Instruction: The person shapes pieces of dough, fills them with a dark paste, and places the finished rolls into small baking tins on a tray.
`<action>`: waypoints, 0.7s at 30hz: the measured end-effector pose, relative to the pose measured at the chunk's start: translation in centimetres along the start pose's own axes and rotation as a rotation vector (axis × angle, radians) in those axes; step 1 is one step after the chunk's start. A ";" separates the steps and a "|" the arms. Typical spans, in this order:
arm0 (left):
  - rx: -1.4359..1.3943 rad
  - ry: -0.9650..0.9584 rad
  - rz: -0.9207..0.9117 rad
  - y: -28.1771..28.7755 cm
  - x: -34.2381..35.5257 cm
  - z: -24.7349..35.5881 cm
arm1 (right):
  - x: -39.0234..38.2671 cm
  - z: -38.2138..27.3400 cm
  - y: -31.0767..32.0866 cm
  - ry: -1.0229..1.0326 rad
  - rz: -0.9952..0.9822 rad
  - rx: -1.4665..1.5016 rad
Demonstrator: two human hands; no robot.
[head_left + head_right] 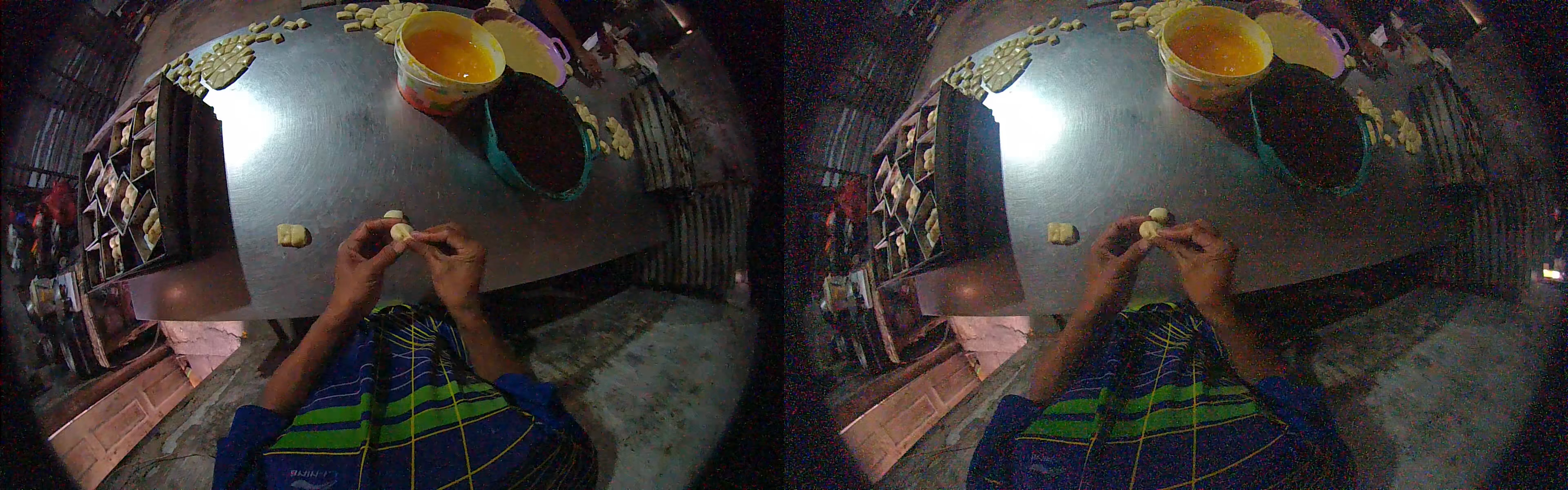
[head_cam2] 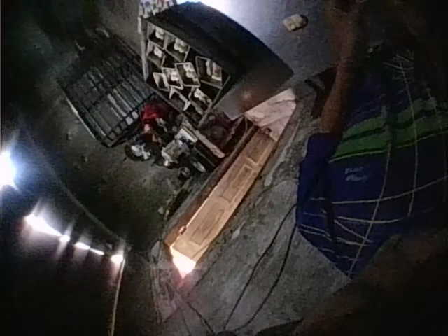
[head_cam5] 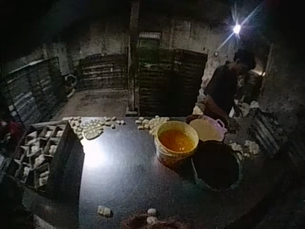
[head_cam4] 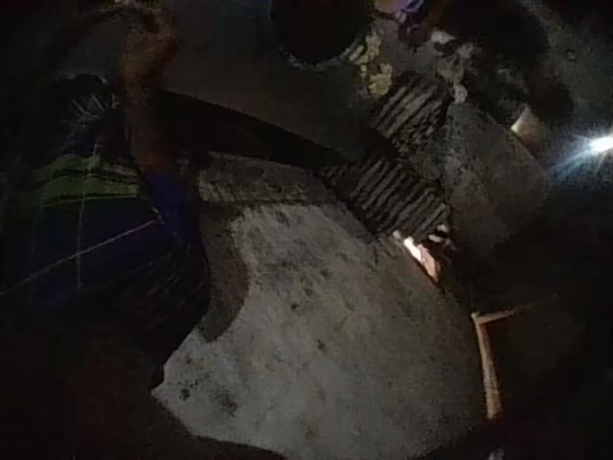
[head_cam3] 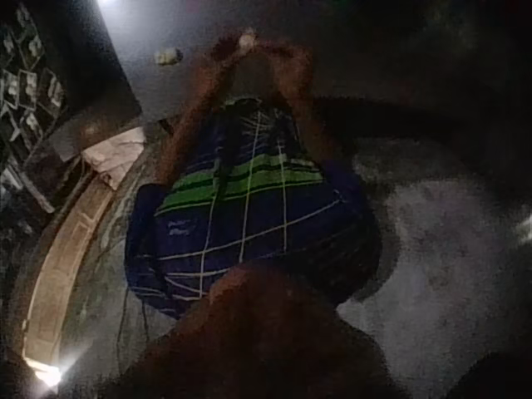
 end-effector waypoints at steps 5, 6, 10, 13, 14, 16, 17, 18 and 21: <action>-0.043 0.119 0.095 0.3 0.5 -0.5 | -0.5 -1.2 -0.2 0.176 -0.071 -0.039; -0.074 0.147 0.082 0.4 0.8 -0.2 | -0.5 -1.6 -0.4 0.180 -0.094 -0.009; -0.072 0.202 0.061 0.6 0.9 -0.1 | 0.5 -0.4 0.7 0.723 -0.212 -0.323; 0.072 0.124 0.038 0.6 0.6 0.1 | 0.9 -1.0 1.1 0.798 -0.237 -0.416; 0.127 0.069 0.007 0.6 0.5 0.2 | 1.1 -0.9 0.8 0.794 -0.230 -0.410; 0.237 -0.043 -0.052 0.9 0.2 0.3 | 1.2 -0.8 0.5 0.656 -0.222 -0.373; 0.267 -0.080 -0.067 0.9 0.0 0.3 | 1.3 -1.1 0.5 0.522 -0.222 -0.344; 0.299 -0.117 -0.083 1.0 -0.1 0.4 | 1.2 -1.2 0.4 0.387 -0.219 -0.314; 0.366 -0.121 -0.117 1.1 -0.5 0.9 | 0.4 -0.3 0.3 0.210 -0.134 -0.284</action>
Point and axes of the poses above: each hand's wrist, its own x-axis towards the middle knuckle, its own y-axis out of the back of the hand, z = x × y, the point moved 2 cm from there along x, towards the middle knuckle, and after that the axes turned 11 degrees about z, right-handed, at the moved point
